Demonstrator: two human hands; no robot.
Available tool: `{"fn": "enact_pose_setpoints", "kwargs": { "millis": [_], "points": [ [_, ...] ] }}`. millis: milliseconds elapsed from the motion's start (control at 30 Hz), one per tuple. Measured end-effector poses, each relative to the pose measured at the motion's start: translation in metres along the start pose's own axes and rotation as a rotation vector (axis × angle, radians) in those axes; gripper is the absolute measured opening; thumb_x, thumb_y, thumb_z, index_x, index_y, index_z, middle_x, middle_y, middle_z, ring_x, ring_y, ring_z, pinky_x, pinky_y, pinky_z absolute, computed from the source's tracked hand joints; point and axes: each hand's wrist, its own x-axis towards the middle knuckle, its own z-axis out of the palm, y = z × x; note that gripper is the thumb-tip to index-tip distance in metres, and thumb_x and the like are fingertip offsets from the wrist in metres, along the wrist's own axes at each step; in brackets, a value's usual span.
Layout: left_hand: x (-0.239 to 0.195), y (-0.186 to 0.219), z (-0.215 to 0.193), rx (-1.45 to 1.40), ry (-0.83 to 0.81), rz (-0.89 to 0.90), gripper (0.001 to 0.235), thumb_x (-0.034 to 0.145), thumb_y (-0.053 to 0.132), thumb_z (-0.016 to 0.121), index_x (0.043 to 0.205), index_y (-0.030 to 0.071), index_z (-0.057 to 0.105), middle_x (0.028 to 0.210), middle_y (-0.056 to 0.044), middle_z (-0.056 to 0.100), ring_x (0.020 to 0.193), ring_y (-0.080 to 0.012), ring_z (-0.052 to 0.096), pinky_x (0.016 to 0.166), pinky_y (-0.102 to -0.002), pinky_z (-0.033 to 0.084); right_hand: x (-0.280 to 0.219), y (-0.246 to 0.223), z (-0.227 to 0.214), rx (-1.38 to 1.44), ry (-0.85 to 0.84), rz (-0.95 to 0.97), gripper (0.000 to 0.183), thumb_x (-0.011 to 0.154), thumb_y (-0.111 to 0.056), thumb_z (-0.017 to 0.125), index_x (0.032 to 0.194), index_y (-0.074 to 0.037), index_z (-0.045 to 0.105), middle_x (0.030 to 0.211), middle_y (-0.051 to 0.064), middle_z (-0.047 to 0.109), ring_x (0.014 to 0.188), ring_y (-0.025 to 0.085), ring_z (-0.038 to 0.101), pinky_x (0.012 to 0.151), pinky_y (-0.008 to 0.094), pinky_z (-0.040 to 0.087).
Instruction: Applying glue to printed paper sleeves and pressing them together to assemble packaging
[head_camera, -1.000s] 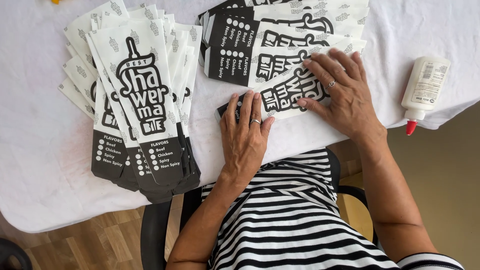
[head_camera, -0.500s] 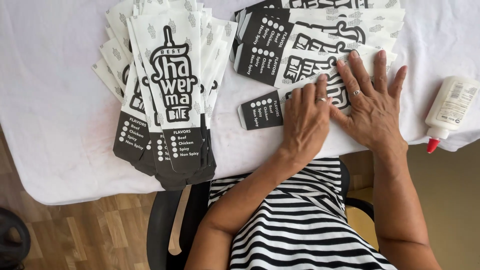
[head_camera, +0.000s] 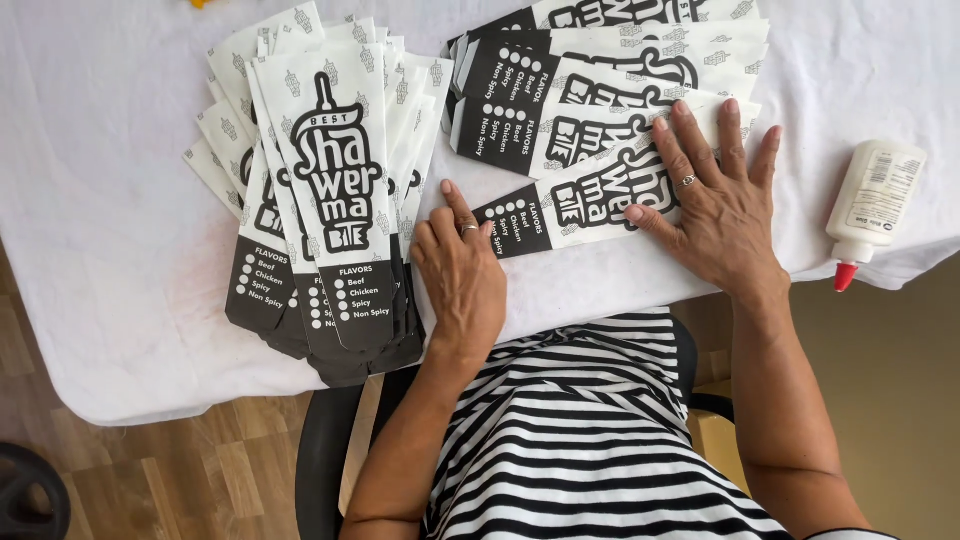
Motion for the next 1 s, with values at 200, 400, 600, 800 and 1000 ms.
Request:
{"fn": "enact_pose_setpoints", "kwargs": {
  "millis": [200,400,600,800,1000],
  "points": [
    [-0.008,0.051,-0.035,-0.242,0.037,0.42,0.079,0.109,0.034,0.068,0.165,0.009,0.019,0.173,-0.013,0.015,0.163,-0.0297,0.019,0.135,-0.047,0.026,0.0,-0.001,0.0,-0.017,0.027,-0.024,0.084,0.103,-0.071,0.037,0.169,-0.021,0.021,0.176,0.01,0.017,0.159,0.036,-0.001,0.121,0.065,-0.01],
    [-0.007,0.052,-0.04,0.036,-0.073,0.41,0.107,0.101,0.085,0.036,0.164,0.003,0.01,0.171,-0.023,0.008,0.161,-0.0385,0.011,0.131,-0.056,0.013,0.001,0.012,-0.002,-0.064,-0.047,0.328,0.101,0.095,-0.088,0.02,0.172,-0.026,-0.004,0.175,-0.004,-0.016,0.151,0.026,-0.03,0.122,0.053,-0.024],
    [-0.007,0.05,-0.042,0.09,-0.185,0.453,0.116,0.094,0.094,0.022,0.164,0.005,0.0,0.17,-0.027,-0.002,0.16,-0.0438,0.003,0.129,-0.059,0.003,0.009,-0.07,-0.011,0.083,-0.143,-0.026,0.102,0.085,-0.084,-0.005,0.164,-0.02,0.0,0.175,0.005,-0.002,0.15,0.025,-0.03,0.116,0.055,-0.031],
    [-0.01,0.047,-0.034,-0.141,-0.024,0.451,0.117,0.09,0.09,0.047,0.164,0.007,0.01,0.171,-0.027,0.013,0.161,-0.0446,0.014,0.131,-0.061,0.014,-0.002,0.019,0.02,-0.154,0.012,0.136,0.088,0.101,-0.079,0.011,0.17,-0.025,0.002,0.179,-0.005,0.001,0.154,0.026,-0.022,0.119,0.054,-0.026],
    [-0.01,0.045,-0.036,-0.029,-0.064,0.498,0.102,0.092,0.096,0.047,0.166,0.036,0.01,0.172,-0.024,0.004,0.158,-0.0548,0.012,0.127,-0.065,0.021,-0.028,0.001,-0.002,-0.106,0.153,0.075,0.084,0.111,-0.069,0.029,0.169,-0.014,0.005,0.178,0.008,0.006,0.161,0.04,-0.008,0.124,0.067,-0.016]
  ]
}}
